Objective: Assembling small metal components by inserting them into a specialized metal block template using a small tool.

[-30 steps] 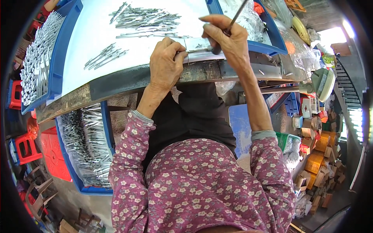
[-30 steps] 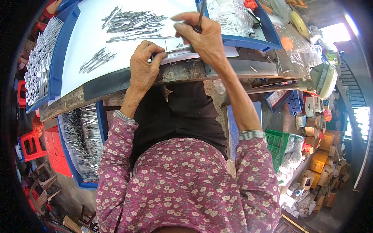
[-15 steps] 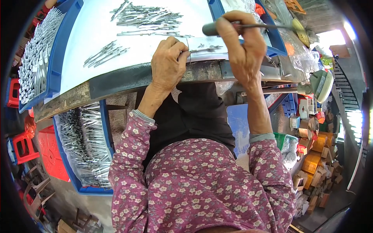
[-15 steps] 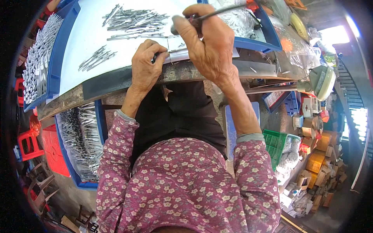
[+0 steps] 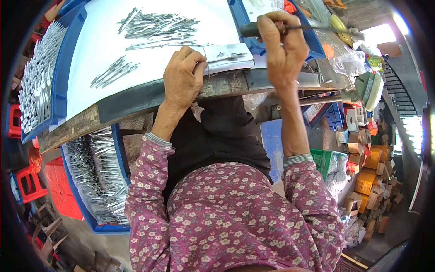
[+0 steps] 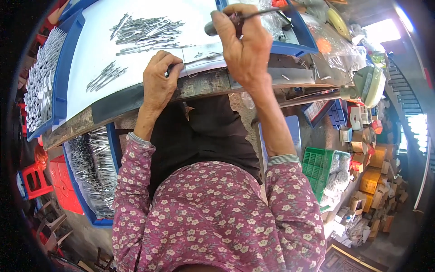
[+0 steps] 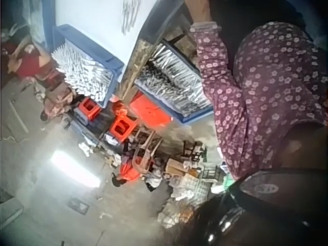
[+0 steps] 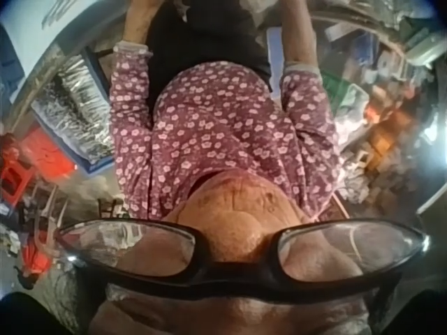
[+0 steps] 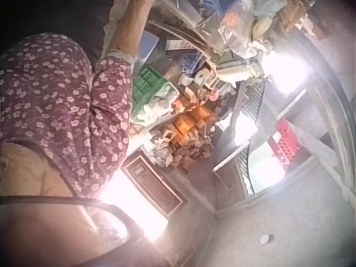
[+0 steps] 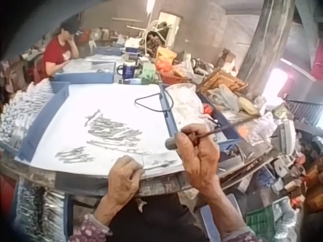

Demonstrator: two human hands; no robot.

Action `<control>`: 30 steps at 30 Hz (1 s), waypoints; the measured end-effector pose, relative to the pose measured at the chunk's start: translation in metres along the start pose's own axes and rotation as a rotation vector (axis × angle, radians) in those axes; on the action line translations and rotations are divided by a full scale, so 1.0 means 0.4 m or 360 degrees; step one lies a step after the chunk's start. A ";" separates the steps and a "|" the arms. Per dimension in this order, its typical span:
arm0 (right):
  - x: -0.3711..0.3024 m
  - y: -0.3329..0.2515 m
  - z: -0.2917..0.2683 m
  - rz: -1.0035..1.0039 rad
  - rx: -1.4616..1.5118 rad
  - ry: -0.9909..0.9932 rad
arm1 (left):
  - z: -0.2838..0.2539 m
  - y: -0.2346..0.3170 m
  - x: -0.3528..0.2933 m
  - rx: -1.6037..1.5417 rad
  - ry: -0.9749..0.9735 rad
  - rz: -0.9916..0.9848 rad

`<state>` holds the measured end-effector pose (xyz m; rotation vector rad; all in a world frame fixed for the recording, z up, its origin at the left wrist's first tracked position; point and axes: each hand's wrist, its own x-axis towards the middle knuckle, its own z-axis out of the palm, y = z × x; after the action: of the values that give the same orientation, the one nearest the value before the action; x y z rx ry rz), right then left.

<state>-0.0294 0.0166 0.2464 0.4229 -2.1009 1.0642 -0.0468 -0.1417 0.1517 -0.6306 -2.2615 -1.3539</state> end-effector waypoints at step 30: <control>0.090 0.376 -0.145 0.0101 -0.1304 -0.0887 | -0.116 -0.040 0.010 0.0228 0.0057 0.0060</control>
<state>-0.1127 0.1548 0.2118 0.2485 -2.8189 0.0287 -0.0535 -0.1893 0.1630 -0.5921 -2.2818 -1.1640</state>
